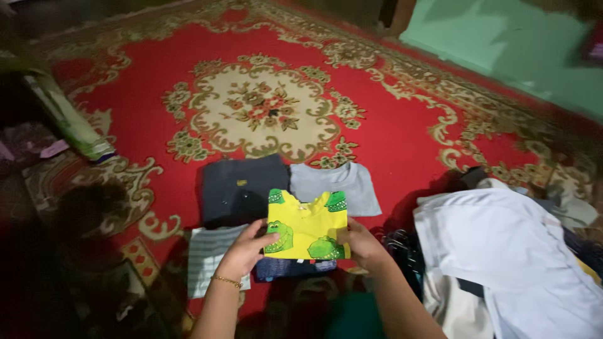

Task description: The person folds several pieces of clothing on a red patterned rug. They fold a black garment, a yellow patterned shirt, a white pair of shorts, and a gray t-shirt, placing each folded item into a neat pile.

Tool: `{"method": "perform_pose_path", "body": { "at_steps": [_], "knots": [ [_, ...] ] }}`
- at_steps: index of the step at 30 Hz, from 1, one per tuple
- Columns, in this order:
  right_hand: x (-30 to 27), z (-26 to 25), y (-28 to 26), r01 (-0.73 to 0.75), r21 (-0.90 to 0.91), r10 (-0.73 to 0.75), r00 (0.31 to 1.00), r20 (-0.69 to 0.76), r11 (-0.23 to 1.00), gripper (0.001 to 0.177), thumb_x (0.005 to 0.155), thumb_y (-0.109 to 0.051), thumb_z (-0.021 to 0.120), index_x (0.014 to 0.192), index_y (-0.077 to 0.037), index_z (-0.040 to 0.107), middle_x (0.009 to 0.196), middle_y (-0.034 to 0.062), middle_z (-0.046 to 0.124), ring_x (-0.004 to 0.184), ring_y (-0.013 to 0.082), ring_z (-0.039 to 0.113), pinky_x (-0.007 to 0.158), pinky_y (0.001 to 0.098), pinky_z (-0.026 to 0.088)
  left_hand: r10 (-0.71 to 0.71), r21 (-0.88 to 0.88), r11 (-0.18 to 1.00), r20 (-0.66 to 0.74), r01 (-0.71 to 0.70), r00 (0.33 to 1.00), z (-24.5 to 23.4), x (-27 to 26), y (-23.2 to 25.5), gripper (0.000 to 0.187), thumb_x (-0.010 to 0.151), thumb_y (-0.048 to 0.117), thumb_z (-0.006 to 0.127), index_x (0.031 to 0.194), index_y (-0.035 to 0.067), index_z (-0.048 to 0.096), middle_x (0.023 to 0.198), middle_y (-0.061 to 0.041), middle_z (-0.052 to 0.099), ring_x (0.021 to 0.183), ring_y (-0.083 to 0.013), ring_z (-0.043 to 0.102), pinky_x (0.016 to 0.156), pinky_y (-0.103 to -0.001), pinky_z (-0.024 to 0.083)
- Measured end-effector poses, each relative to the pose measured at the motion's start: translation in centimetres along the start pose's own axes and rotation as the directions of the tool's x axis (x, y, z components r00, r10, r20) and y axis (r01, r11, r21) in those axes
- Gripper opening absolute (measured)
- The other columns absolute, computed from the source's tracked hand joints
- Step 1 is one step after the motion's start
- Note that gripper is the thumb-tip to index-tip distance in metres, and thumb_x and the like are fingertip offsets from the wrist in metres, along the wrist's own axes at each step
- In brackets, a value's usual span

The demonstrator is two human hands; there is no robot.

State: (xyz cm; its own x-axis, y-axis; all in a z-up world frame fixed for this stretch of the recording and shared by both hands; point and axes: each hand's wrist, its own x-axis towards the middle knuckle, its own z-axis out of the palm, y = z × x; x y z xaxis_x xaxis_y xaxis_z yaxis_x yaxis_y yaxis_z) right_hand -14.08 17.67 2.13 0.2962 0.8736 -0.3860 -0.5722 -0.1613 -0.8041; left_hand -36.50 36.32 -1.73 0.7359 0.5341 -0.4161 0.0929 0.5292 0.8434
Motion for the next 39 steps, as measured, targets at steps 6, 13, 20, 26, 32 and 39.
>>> {"method": "perform_pose_path", "body": {
  "at_steps": [6,13,20,26,32,39],
  "knots": [
    [7.9,-4.6,9.1,0.031,-0.158,-0.051,0.991,-0.121,0.987,0.061,0.08,0.007,0.057,0.141,0.004,0.051,0.113,0.0198,0.073,0.092,0.0289,0.074,0.076,0.0389,0.061,-0.186,0.134,0.964,-0.271,0.229,0.944,-3.8,1.4,-4.6,0.067,0.084,0.012,0.078,0.144,0.016,0.048,0.126,-0.005,0.069,0.112,-0.0206,0.069,0.094,-0.041,0.057],
    [11.3,-10.7,13.9,0.024,-0.555,-0.223,0.93,-0.293,0.832,0.084,0.071,0.008,0.07,0.149,-0.005,0.04,0.089,0.0163,0.072,0.07,0.0185,0.067,0.056,0.0334,0.054,0.085,0.345,0.938,-0.329,0.036,0.94,-4.2,3.2,-9.3,0.045,0.089,0.013,0.069,0.131,-0.001,0.064,0.121,-0.014,0.074,0.108,-0.0219,0.067,0.094,-0.035,0.053],
    [9.5,-8.6,12.8,-0.116,-0.589,-0.21,0.865,-0.455,0.799,0.081,0.072,-0.003,0.072,0.148,-0.011,0.046,0.09,0.014,0.074,0.075,0.0229,0.07,0.062,0.0401,0.057,0.136,0.488,0.866,-0.445,0.112,0.885,-2.8,2.2,-9.0,0.061,0.088,0.016,0.073,0.143,0.004,0.049,0.135,-0.015,0.062,0.122,-0.0262,0.062,0.103,-0.039,0.049],
    [5.1,-1.9,10.0,-0.342,-0.933,-0.419,0.835,-0.357,0.113,0.076,0.089,-0.029,0.063,0.158,-0.026,0.031,0.143,0.0099,0.055,0.129,0.0359,0.056,0.099,0.0556,0.051,0.43,0.876,0.369,-0.456,0.31,0.779,2.9,1.7,-7.0,0.063,0.093,0.027,0.069,0.149,0.019,0.042,0.158,-0.011,0.034,0.147,-0.037,0.034,0.118,-0.054,0.032],
    [3.2,1.9,9.6,-0.193,-0.979,-0.278,0.946,-0.167,-0.07,0.062,0.101,-0.034,0.051,0.157,-0.024,0.026,0.168,0.0006,0.017,0.154,0.0343,0.015,0.111,0.0797,0.013,0.467,0.983,-0.081,-0.106,0.162,0.878,7.2,3.8,-7.4,0.066,0.097,0.043,0.058,0.155,0.031,0.028,0.169,-0.01,0.011,0.155,-0.0416,0.006,0.117,-0.072,0.011],
    [2.6,1.5,8.6,-0.219,-0.972,-0.095,0.973,-0.21,-0.09,0.064,0.104,-0.037,0.048,0.161,-0.022,0.023,0.172,0.0003,0.012,0.157,0.0352,0.012,0.112,0.084,0.008,0.267,0.965,-0.084,-0.219,0.249,0.939,5.6,7.0,-9.3,0.071,0.096,0.058,0.052,0.158,0.042,0.022,0.172,-0.001,0.007,0.157,-0.0367,0.003,0.117,-0.073,0.009]
  ]
}}
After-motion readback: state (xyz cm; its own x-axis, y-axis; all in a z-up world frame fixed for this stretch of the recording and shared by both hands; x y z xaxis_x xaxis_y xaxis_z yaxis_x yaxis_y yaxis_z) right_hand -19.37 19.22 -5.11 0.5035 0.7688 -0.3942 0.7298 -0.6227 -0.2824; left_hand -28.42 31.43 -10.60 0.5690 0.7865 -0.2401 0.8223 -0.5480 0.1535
